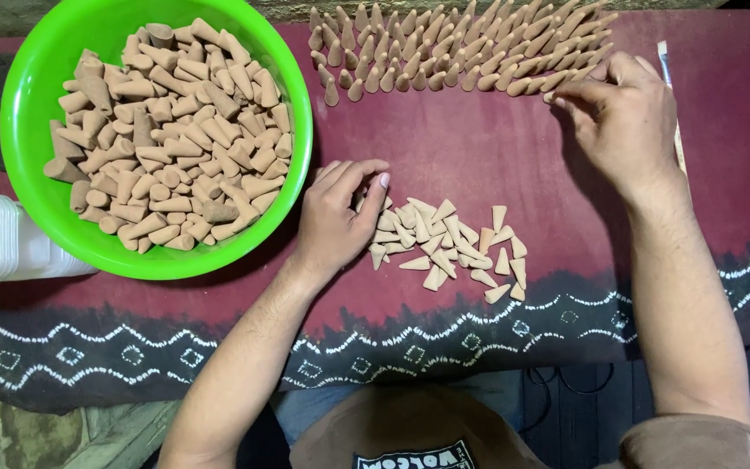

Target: The person is sorting and aligning incense cones on a flat surface, moving them from a pile into organized rows.

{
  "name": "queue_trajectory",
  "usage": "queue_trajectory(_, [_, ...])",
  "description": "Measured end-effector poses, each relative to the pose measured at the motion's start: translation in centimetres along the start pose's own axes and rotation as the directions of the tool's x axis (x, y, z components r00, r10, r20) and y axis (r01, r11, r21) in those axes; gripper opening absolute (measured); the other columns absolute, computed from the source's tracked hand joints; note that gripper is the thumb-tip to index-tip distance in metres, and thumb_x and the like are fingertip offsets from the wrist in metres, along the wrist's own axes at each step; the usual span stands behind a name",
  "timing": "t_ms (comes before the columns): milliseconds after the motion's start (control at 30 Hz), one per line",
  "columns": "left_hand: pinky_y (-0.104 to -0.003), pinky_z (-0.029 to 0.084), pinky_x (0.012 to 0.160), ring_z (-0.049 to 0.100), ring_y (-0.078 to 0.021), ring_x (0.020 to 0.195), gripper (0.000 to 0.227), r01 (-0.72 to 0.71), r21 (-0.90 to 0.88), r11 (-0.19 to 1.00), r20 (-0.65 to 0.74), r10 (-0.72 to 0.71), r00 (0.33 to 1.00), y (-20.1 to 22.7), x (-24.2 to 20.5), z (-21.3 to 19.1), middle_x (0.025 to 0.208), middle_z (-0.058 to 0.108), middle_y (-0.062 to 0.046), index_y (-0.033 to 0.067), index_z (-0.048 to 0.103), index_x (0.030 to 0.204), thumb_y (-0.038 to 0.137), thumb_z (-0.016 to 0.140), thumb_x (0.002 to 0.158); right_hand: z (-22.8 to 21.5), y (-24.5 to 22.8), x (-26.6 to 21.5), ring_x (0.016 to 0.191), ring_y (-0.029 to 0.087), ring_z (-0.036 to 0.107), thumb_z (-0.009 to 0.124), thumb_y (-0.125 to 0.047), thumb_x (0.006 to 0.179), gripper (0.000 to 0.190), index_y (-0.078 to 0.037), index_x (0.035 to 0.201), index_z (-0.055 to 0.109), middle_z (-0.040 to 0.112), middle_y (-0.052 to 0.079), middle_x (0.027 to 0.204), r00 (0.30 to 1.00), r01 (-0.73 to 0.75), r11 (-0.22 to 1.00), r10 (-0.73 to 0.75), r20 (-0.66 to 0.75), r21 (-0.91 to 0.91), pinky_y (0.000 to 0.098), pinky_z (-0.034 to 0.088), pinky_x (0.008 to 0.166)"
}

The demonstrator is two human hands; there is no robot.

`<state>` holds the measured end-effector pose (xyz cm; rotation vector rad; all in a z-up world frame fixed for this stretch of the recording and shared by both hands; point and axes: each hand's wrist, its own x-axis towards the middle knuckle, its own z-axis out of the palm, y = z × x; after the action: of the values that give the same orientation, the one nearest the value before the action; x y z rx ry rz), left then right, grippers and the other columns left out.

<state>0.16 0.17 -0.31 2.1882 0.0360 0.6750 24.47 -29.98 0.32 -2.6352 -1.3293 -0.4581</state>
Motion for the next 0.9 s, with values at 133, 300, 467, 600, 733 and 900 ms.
queue_trajectory(133, [-0.034, 0.047, 0.082, 0.064, -0.0187, 0.082, 0.011, 0.004, 0.007, 1.0, 0.001, -0.004, 1.0, 0.0, 0.0, 0.0, 0.099, 0.075, -0.004, 0.0044, 0.072, 0.107, 0.012, 0.065, 0.102, -0.1, -0.1, -0.1, 0.095, 0.027, 0.057, 0.091, -0.021, 0.106, 0.024, -0.009, 0.126, 0.087, 0.06, 0.006, 0.099, 1.0, -0.019, 0.999, 0.019, 0.002, 0.025, 0.0411, 0.051, 0.074])
queue_trajectory(300, [-0.035, 0.049, 0.083, 0.067, -0.0201, 0.087, 0.012, -0.005, 0.01, 1.0, 0.017, 0.005, 1.0, 0.0, 0.0, -0.1, 0.099, 0.076, -0.006, 0.0037, 0.072, 0.108, 0.011, 0.065, 0.102, -0.4, -1.3, -0.9, 0.092, 0.025, 0.058, 0.085, -0.022, 0.116, 0.019, -0.003, 0.117, 0.083, 0.063, 0.011, 0.098, 0.991, 0.104, 0.989, -0.094, -0.099, 0.109, 0.0378, 0.047, 0.075])
queue_trajectory(467, [-0.035, 0.047, 0.083, 0.066, -0.0192, 0.086, 0.011, -0.007, 0.028, 1.0, 0.027, 0.007, 1.0, -0.1, -0.2, 0.1, 0.098, 0.076, -0.004, 0.0051, 0.072, 0.108, 0.012, 0.066, 0.102, -4.4, -7.3, -0.5, 0.098, 0.021, 0.065, 0.072, 0.0, 0.092, 0.026, -0.008, 0.116, 0.077, 0.07, 0.008, 0.106, 0.929, 0.135, 0.816, -0.302, 0.215, 0.563, 0.0359, 0.057, 0.092])
queue_trajectory(600, [-0.035, 0.047, 0.082, 0.065, -0.0187, 0.083, 0.011, -0.013, 0.012, 1.0, 0.024, 0.012, 1.0, -0.1, -0.2, 0.0, 0.096, 0.075, -0.004, 0.0046, 0.071, 0.108, 0.012, 0.067, 0.101, -4.7, -8.3, -1.6, 0.108, 0.014, 0.066, 0.072, -0.005, 0.081, 0.05, -0.021, 0.128, 0.071, 0.069, -0.003, 0.12, 0.778, 0.178, 0.84, -0.439, 0.45, 0.512, 0.0339, 0.061, 0.093])
queue_trajectory(733, [-0.034, 0.047, 0.081, 0.063, -0.018, 0.081, 0.01, -0.015, 0.017, 1.0, 0.022, 0.014, 1.0, -0.2, -0.3, 0.1, 0.094, 0.074, -0.003, 0.0052, 0.071, 0.107, 0.012, 0.067, 0.102, -4.9, -8.8, -1.8, 0.101, 0.014, 0.065, 0.071, -0.007, 0.083, 0.047, -0.022, 0.128, 0.069, 0.067, -0.005, 0.115, 0.742, 0.12, 0.885, -0.381, 0.551, 0.451, 0.0348, 0.063, 0.086])
queue_trajectory(900, [-0.035, 0.048, 0.083, 0.065, -0.0196, 0.084, 0.011, -0.025, 0.025, 0.999, 0.031, 0.024, 0.999, -0.4, -0.3, 0.1, 0.096, 0.075, -0.003, 0.0052, 0.071, 0.107, 0.013, 0.066, 0.102, -4.9, -8.8, -2.0, 0.08, 0.017, 0.058, 0.073, -0.014, 0.084, 0.054, -0.02, 0.137, 0.064, 0.054, 0.0, 0.092, 0.733, 0.237, 0.941, -0.337, 0.59, 0.243, 0.0337, 0.063, 0.068])
